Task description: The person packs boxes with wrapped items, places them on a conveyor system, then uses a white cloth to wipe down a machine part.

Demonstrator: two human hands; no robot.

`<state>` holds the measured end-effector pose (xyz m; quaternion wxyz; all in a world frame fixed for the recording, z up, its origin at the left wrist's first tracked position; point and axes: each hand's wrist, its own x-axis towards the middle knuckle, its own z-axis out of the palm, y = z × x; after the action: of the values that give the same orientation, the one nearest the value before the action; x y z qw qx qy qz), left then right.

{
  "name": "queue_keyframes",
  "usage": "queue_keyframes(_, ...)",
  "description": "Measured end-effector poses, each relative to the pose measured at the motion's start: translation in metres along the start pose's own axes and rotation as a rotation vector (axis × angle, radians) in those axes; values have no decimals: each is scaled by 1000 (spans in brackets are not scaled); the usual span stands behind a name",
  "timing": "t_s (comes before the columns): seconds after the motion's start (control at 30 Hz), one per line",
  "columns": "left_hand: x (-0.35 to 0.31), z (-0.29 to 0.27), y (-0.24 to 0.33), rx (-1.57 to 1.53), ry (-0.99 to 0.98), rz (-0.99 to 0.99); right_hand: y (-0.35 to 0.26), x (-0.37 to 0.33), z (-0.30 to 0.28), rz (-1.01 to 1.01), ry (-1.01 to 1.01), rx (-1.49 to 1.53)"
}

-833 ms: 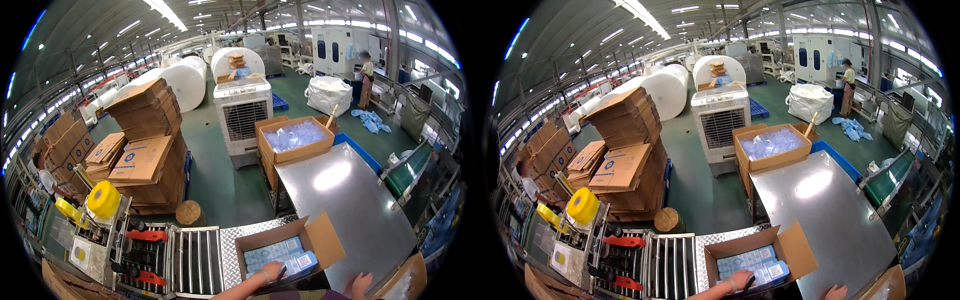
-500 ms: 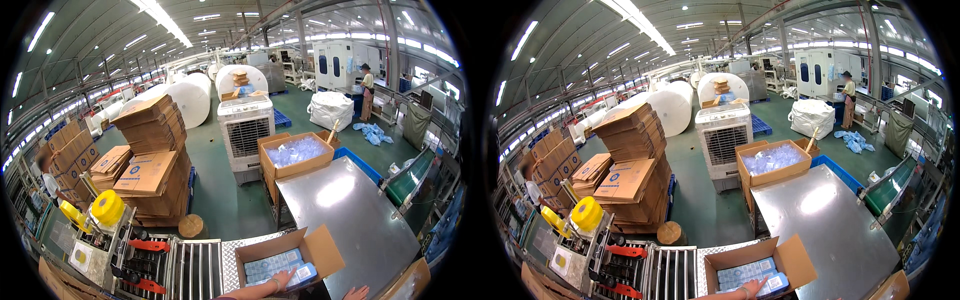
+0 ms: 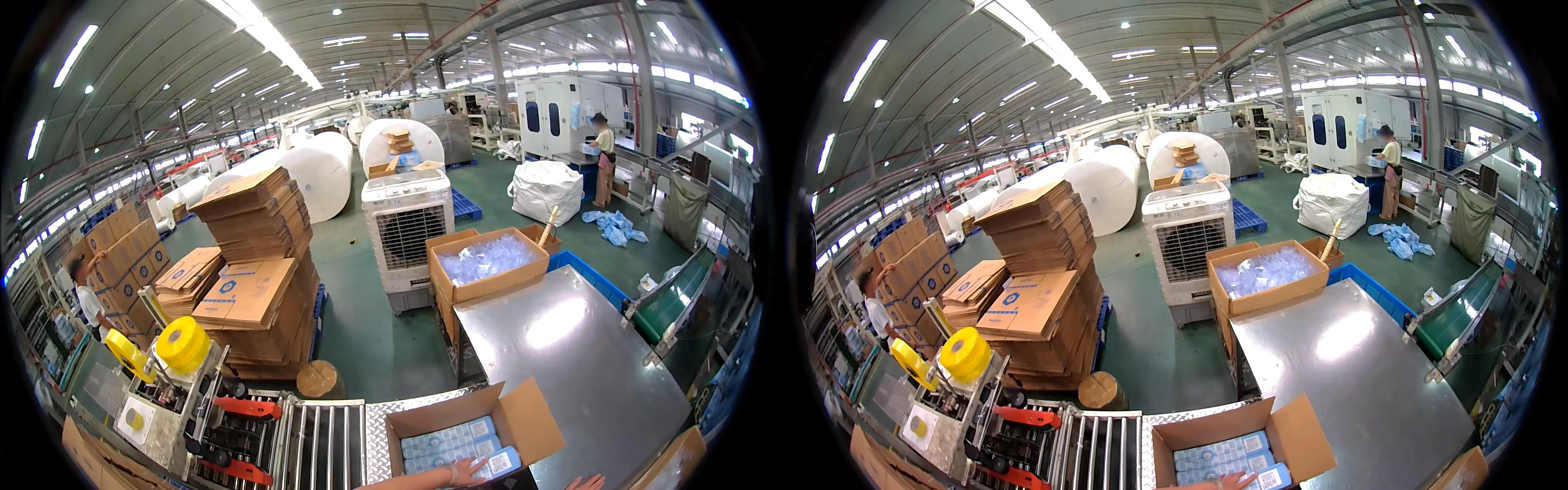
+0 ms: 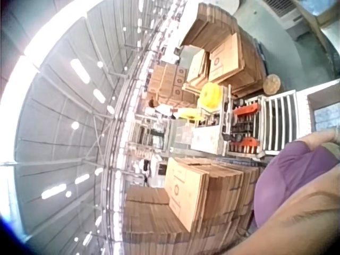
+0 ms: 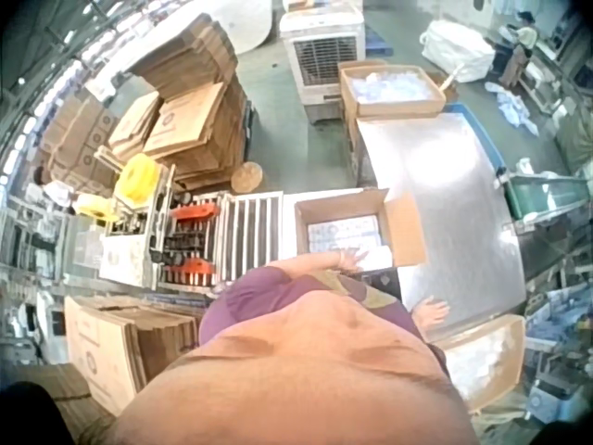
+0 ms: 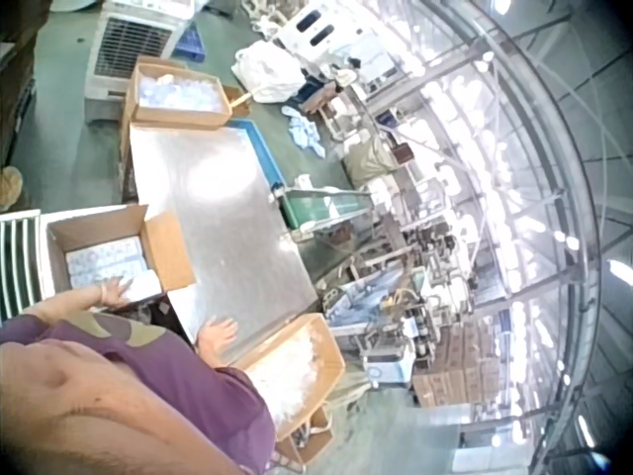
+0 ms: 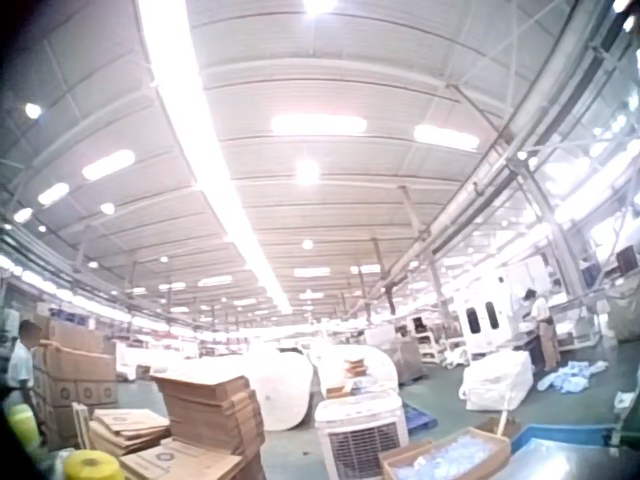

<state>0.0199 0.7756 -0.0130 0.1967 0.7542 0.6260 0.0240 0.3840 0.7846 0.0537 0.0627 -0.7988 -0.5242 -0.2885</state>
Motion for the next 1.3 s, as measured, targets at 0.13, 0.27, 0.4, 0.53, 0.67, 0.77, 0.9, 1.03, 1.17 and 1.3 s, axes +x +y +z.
queue_keyframes(0.13, 7, -9, 5, -153, -89, -110, 6, -2, 0, 6, 3, -8)
queue_keyframes(0.27, 7, -54, 12, -398, -231, 27, 3, -4, 5, 2, -10, 5)
queue_keyframes(0.4, -4, -63, 27, -720, -181, 123, 3, -4, 7, 8, -15, 11)
queue_keyframes(0.53, -75, -168, 84, -719, -185, 201, 6, -2, 0, 36, -24, 9)
queue_keyframes(0.67, -97, -177, 92, -495, -79, -69, -1, 1, -12, 52, -21, 28)
queue_keyframes(0.77, -87, -141, 75, -341, 37, -225, -3, 2, -15, 64, -14, 45)
queue_keyframes(0.9, -72, -135, 67, -174, -202, -268, -2, 2, -12, 73, -2, 60)
queue_keyframes(1.03, -70, -140, 70, -132, -215, -245, -4, 1, 2, 84, 9, 69)
queue_keyframes(1.17, -74, -142, 72, -219, -120, -356, -6, -2, 16, 104, 12, 82)
queue_keyframes(1.3, -68, -132, 63, -156, -138, -284, -6, -8, 31, 128, 9, 89)
